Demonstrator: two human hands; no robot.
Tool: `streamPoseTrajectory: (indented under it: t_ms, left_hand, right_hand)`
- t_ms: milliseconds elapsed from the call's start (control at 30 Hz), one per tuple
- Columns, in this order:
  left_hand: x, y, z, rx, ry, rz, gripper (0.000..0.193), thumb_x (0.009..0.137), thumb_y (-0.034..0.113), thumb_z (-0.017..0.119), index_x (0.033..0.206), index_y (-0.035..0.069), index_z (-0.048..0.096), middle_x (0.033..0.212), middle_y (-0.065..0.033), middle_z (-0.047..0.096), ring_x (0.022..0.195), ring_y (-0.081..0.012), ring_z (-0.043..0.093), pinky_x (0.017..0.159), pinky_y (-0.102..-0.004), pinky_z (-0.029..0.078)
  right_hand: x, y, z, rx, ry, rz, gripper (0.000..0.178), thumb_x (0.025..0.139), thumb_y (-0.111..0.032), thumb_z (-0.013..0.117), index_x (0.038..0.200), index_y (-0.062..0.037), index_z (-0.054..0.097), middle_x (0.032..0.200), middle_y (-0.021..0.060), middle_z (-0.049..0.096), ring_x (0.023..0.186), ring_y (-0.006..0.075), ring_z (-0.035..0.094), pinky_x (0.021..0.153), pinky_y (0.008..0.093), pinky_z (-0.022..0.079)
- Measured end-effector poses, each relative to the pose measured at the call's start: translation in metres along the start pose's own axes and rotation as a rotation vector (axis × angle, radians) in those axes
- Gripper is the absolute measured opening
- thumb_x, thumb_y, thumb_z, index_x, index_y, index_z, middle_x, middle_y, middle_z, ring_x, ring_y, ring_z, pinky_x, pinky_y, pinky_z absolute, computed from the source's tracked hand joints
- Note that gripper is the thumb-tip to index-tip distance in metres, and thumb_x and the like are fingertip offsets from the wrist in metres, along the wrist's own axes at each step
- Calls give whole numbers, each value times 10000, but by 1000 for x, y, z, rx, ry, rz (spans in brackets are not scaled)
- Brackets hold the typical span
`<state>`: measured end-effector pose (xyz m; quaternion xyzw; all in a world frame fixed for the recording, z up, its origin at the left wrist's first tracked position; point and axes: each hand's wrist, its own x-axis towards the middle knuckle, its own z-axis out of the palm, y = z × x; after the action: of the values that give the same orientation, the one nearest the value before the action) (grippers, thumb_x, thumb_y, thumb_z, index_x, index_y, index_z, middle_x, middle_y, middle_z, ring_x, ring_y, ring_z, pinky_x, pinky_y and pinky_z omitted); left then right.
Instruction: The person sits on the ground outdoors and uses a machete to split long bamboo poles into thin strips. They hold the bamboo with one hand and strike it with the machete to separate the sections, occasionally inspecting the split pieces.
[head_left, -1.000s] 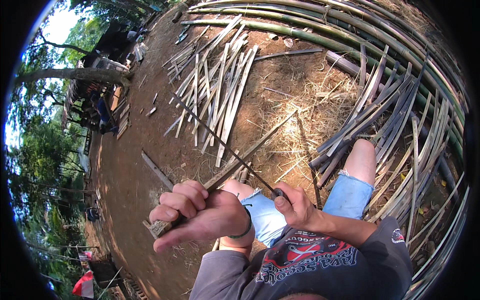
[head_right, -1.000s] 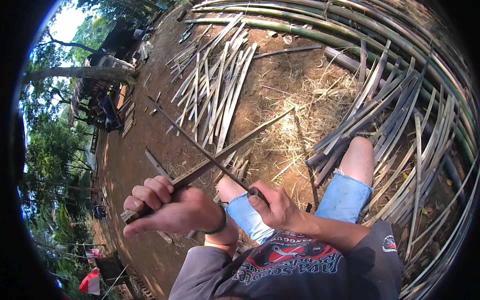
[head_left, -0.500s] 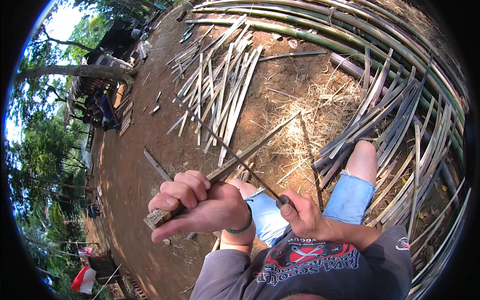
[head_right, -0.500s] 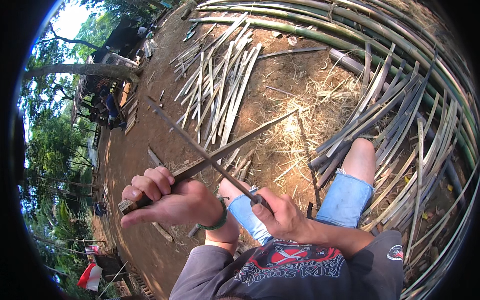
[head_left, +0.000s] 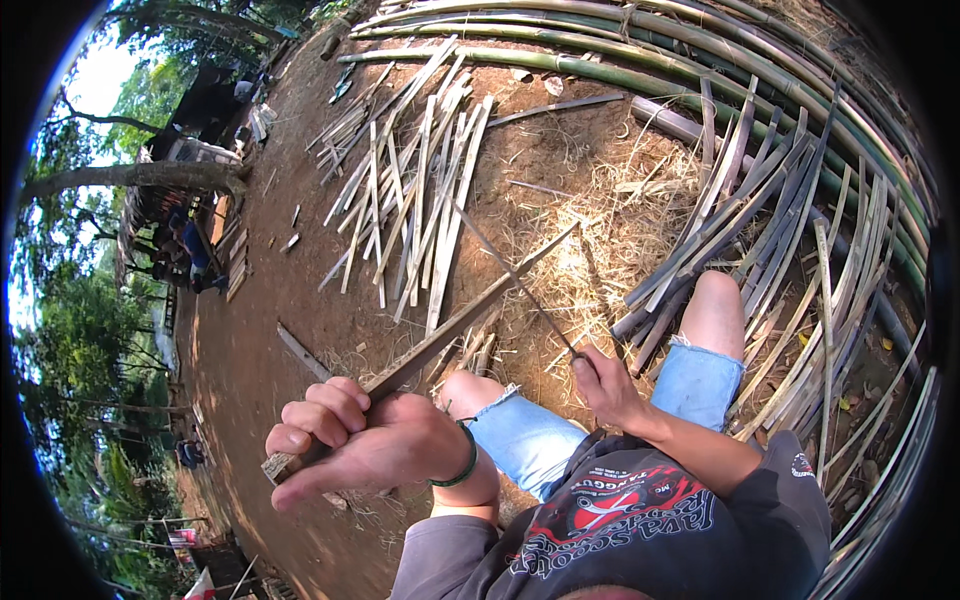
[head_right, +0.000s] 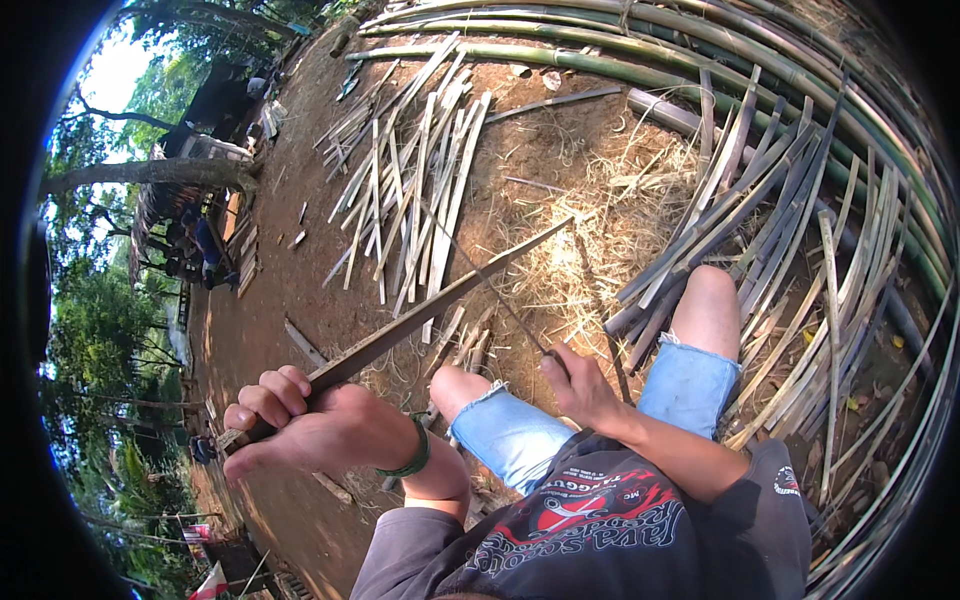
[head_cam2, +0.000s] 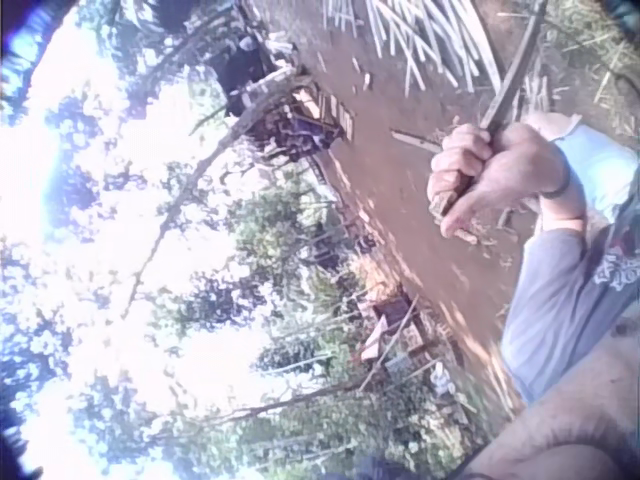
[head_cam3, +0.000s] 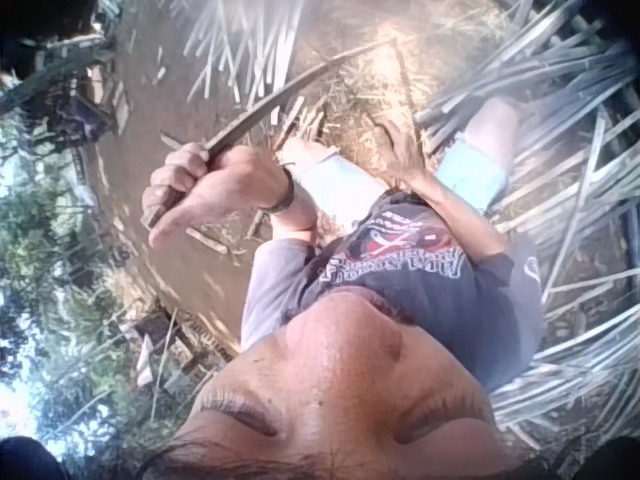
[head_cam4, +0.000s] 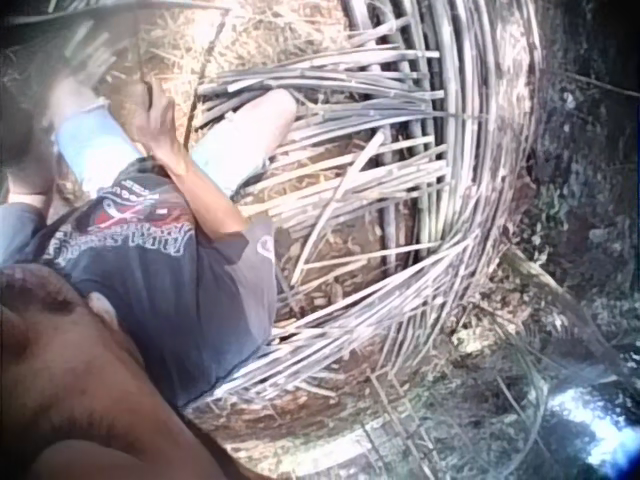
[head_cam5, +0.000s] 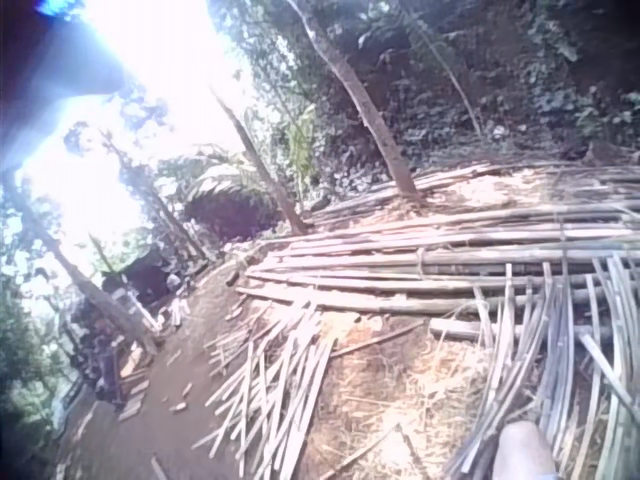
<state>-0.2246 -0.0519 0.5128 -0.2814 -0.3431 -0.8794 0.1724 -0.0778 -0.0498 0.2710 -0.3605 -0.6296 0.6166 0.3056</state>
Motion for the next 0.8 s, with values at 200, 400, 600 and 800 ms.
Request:
streamPoseTrajectory:
  t_ms: [200,400,600,800]
  left_hand:
    - [-3,4,2,50,13,18,547,952,652,339,795,129,364,627,33,165,526,-81,148,482,-243,149]
    - [7,-2,0,30,37,17,557,933,659,376,820,114,410,631,28,202,529,-87,181,490,-238,169]
    - [7,-3,-2,42,34,16,563,925,667,382,820,114,412,622,29,218,527,-87,197,486,-233,185]
    - [19,-10,-5,77,41,12,577,933,676,340,807,118,415,630,29,239,529,-100,202,496,-239,200]
  right_hand:
    - [-15,-55,4,73,-88,-190,361,992,-352,496,890,-6,508,565,166,473,513,315,521,507,409,382]
    - [37,44,-8,-124,150,18,399,995,-336,467,776,-2,471,520,143,432,470,233,430,475,407,347]
    - [8,-24,2,-37,-56,-333,352,987,-353,488,897,-14,509,545,154,464,487,344,535,481,409,382]
    - [65,105,-14,-208,162,93,392,1008,-334,444,862,25,504,568,176,496,508,261,499,514,433,386]
